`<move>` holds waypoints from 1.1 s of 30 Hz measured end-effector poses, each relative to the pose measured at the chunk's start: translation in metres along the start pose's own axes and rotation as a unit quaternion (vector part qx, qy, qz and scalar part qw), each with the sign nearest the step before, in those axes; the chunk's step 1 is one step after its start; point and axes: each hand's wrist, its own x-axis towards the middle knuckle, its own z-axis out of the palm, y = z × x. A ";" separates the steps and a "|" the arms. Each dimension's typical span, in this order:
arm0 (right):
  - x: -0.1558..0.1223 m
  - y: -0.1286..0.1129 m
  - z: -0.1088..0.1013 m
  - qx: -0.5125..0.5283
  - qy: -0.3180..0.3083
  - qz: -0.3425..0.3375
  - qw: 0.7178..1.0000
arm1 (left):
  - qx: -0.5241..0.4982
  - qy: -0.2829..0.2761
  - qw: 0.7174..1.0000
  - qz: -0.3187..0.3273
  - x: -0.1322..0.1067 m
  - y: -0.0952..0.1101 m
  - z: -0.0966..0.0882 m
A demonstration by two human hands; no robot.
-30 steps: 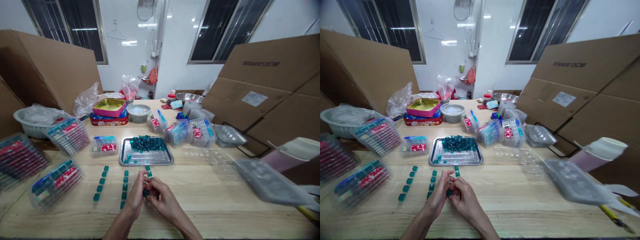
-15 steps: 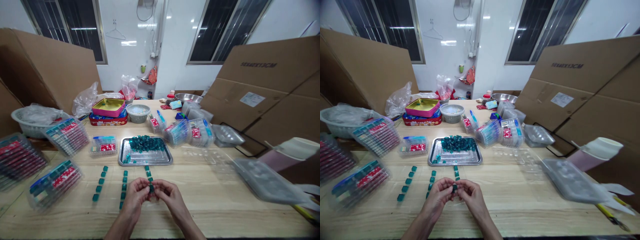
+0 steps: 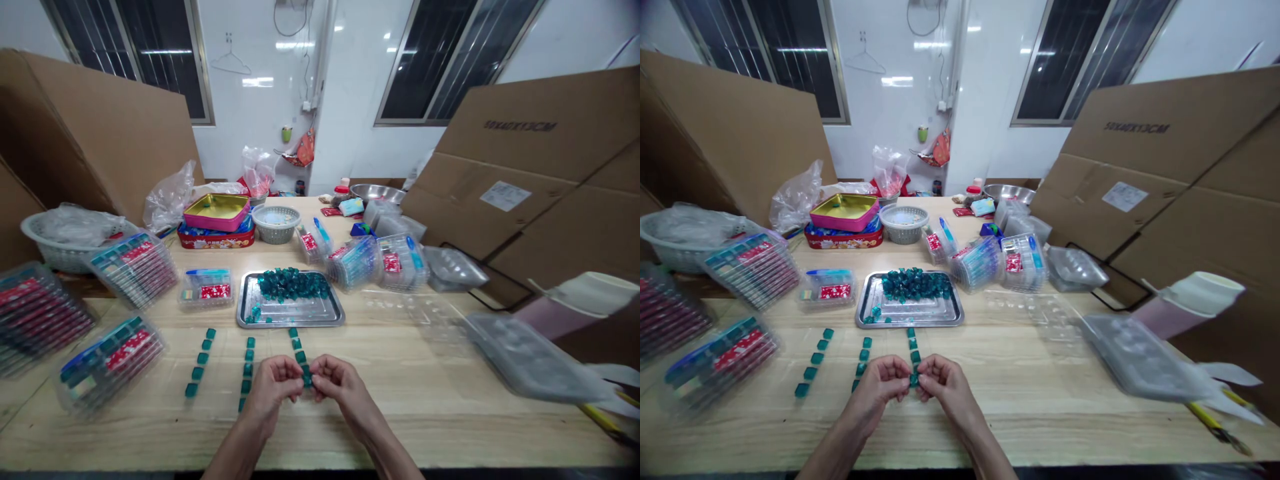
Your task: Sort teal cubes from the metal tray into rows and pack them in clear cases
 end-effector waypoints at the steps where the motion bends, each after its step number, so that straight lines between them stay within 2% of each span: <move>1: 0.001 0.002 -0.003 -0.030 -0.010 0.010 0.999 | 0.050 0.020 0.999 0.005 0.001 -0.004 0.001; 3: 0.003 0.008 -0.007 -0.112 -0.008 0.003 0.994 | 0.156 0.059 0.986 0.021 0.003 -0.012 0.003; 5: 0.004 0.013 -0.009 -0.217 0.018 -0.031 0.975 | 0.244 0.092 0.965 0.038 0.004 -0.021 0.008; 8: 0.004 0.015 -0.011 -0.354 0.047 -0.059 0.932 | 0.317 0.121 0.939 0.051 0.006 -0.029 0.016; 10: 0.003 0.014 -0.013 -0.401 0.052 -0.060 0.913 | 0.340 0.127 0.930 0.064 0.008 -0.032 0.021; 16: 0.001 0.012 -0.014 -0.444 0.060 -0.062 0.892 | 0.347 0.111 0.926 0.094 0.009 -0.030 0.022; 20: 0.000 0.013 -0.017 -0.466 0.056 -0.098 0.878 | 0.356 0.097 0.922 0.120 0.008 -0.030 0.019; 24: -0.002 0.009 -0.021 -0.409 0.029 -0.113 0.905 | 0.380 0.093 0.916 0.091 0.006 -0.030 0.018; 26: -0.004 0.008 -0.020 -0.397 0.018 -0.123 0.910 | 0.391 0.084 0.913 0.080 0.006 -0.029 0.019; 31: -0.007 0.012 -0.017 -0.483 0.028 -0.143 0.864 | 0.414 0.062 0.903 0.100 0.006 -0.029 0.024; 33: -0.007 0.013 -0.017 -0.498 0.032 -0.133 0.856 | 0.414 0.061 0.903 0.102 0.006 -0.032 0.024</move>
